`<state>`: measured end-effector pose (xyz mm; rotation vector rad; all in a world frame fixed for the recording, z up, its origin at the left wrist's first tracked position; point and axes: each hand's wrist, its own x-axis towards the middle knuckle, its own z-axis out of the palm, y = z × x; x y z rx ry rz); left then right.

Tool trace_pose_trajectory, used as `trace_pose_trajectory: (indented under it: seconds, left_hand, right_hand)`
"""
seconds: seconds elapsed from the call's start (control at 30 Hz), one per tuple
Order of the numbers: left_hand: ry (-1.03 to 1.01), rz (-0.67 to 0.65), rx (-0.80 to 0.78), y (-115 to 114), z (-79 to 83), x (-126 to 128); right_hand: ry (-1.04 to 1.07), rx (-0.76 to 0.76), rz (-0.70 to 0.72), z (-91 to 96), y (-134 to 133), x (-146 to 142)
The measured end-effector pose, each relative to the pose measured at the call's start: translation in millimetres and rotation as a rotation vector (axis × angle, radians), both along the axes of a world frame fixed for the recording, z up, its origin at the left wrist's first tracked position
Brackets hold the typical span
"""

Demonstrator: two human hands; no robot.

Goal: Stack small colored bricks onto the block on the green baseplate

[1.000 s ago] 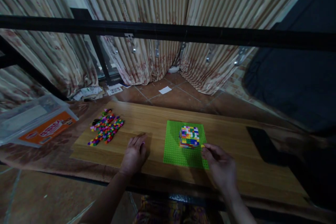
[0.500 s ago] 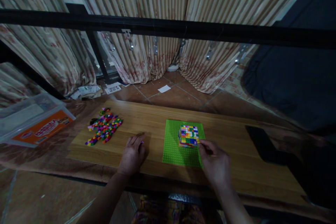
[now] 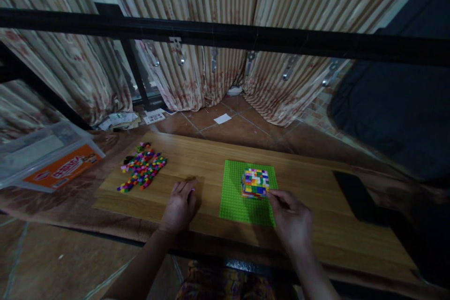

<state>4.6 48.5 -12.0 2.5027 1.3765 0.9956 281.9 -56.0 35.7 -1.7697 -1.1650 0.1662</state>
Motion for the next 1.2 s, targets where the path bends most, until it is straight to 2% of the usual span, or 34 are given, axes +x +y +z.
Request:
trace_pose_trajectory:
  seconds: [0.23, 0.67, 1.0, 1.2]
  left_hand:
    - [0.003, 0.007, -0.002, -1, 1.4, 0]
    - [-0.004, -0.001, 0.003, -1, 0.4, 0]
    - [-0.024, 0.006, -0.016, -1, 1.2, 1]
    - [-0.036, -0.013, -0.040, -1, 0.6, -1]
  right_hand:
    - [-0.032, 0.037, 0.035, -5.7, -2, 3]
    - [-0.200, 0.049, 0.113, -1.8, -1, 4]
    - [-0.169, 0.059, 0.149, -0.9, 0, 4]
    - [-0.199, 0.154, 0.052, 6.5, -12, 0]
